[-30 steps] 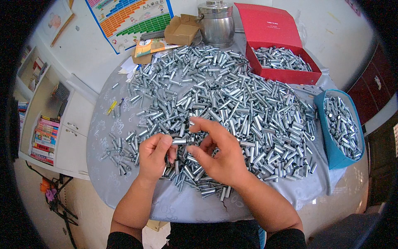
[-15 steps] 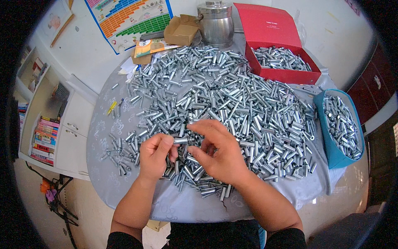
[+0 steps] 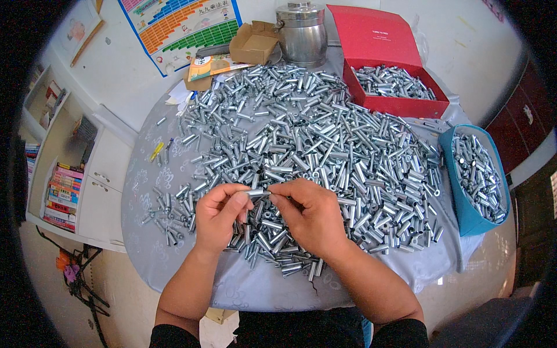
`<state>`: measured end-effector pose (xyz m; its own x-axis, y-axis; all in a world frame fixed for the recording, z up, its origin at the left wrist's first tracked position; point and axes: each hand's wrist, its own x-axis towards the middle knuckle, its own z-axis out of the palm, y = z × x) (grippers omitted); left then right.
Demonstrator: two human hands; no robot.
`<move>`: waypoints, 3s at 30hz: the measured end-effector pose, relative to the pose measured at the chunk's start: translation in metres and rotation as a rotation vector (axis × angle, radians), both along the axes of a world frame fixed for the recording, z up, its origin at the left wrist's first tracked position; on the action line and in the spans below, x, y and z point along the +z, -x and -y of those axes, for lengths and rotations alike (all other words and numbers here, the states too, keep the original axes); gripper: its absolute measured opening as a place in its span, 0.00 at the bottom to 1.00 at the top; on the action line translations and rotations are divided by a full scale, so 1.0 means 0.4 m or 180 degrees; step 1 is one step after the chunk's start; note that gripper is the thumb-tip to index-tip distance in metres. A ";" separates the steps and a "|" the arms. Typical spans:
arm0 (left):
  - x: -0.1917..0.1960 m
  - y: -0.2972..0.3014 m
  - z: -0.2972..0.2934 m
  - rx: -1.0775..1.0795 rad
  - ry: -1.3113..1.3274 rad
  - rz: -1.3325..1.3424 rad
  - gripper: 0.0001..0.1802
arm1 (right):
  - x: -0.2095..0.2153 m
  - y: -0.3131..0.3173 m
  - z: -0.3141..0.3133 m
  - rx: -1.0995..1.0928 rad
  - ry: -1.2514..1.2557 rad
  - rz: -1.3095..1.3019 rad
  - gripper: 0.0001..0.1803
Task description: The person repeatedly picks up small cylindrical metal components and smaller ring-like pieces from a large pile on a table. They insert the smaller pieces into the cylindrical parts by hand and then place the assembled units back onto the table. The process is continuous and repetitive throughout the clip.
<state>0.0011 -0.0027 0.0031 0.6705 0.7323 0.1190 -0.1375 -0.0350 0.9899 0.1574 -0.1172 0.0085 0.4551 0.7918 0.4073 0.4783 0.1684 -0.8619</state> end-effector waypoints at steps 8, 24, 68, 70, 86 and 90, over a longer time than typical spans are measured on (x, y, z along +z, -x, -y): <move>-0.006 -0.003 0.004 -0.0144 -0.0187 -0.0038 0.10 | 0.002 0.011 0.000 0.0149 0.0079 -0.0376 0.11; -0.002 0.002 -0.001 -0.0220 -0.0177 0.0005 0.09 | 0.007 0.007 0.004 0.0338 0.0377 -0.1416 0.09; 0.044 0.099 -0.142 -0.0640 -0.2686 -0.1943 0.10 | 0.003 -0.028 -0.006 -0.0645 -0.0754 -0.2426 0.09; 0.061 0.091 -0.122 -0.0411 -0.1879 -0.1853 0.11 | -0.002 -0.028 -0.008 -0.0524 -0.0654 -0.2465 0.08; -0.001 0.010 -0.001 -0.0354 -0.0969 -0.0134 0.13 | 0.017 0.000 0.004 0.0377 0.0764 -0.1411 0.17; 0.008 0.011 0.006 -0.0349 -0.0798 -0.0125 0.12 | 0.026 -0.006 0.006 0.0560 0.0857 -0.1615 0.12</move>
